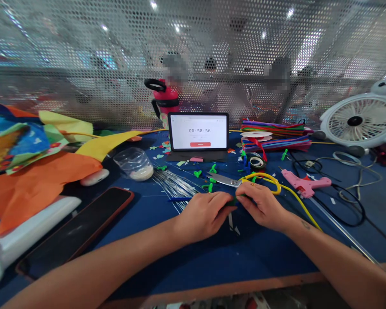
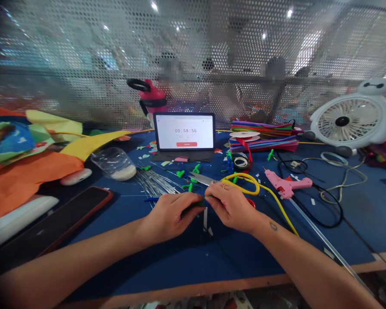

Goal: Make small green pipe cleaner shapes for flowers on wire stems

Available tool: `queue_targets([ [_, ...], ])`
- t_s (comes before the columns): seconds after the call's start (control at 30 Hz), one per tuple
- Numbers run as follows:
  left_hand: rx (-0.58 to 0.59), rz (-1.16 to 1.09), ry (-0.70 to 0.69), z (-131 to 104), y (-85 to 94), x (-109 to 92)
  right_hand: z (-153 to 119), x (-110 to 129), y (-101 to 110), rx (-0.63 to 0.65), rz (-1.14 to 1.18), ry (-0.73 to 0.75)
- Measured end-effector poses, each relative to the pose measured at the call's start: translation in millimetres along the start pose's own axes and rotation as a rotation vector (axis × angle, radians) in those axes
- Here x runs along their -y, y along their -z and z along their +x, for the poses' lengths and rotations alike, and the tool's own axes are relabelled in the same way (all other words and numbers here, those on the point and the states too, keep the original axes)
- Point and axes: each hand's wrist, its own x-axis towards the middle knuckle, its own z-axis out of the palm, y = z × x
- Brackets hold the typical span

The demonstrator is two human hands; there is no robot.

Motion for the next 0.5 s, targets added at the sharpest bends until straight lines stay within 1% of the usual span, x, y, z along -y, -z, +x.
queue_targets([
  [0.03, -0.001, 0.002, -0.003, 0, 0.7, 0, 0, 0, 0, 0.003, -0.001, 0.000],
  [0.07, 0.010, -0.042, 0.027, 0, 1.4, -1, 0, 1, 0, 0.004, -0.001, 0.004],
  [0.1, 0.033, -0.142, 0.092, 2, 1.9, -2, 0, 1, -1, 0.005, 0.001, 0.009],
  [0.13, 0.069, -0.300, 0.190, 3, 2.1, -3, 0, 1, -1, 0.007, 0.006, 0.018],
  [0.23, 0.227, -0.943, 0.545, 8, -0.8, -3, -1, 1, -1, 0.014, 0.031, 0.043],
  [0.27, 0.279, -1.131, 0.634, 10, -2.8, -3, -1, 1, -2, 0.019, 0.039, 0.054],
  [0.3, 0.320, -1.267, 0.694, 11, -4.9, -2, -1, 1, -2, 0.026, 0.043, 0.062],
  [0.33, 0.335, -1.341, 0.728, 11, -6.9, -1, -1, 0, -2, 0.033, 0.042, 0.067],
  [0.37, 0.317, -1.357, 0.738, 11, -8.6, -1, -1, 0, -2, 0.036, 0.038, 0.066],
  [0.4, 0.270, -1.323, 0.727, 11, -9.7, 0, 0, -1, -1, 0.035, 0.033, 0.058],
  [0.43, 0.204, -1.248, 0.700, 10, -10.1, 0, 0, -1, -1, 0.028, 0.028, 0.044],
  [0.5, 0.070, -1.011, 0.604, 9, -9.3, -1, 0, -2, 0, 0.011, 0.016, 0.014],
])
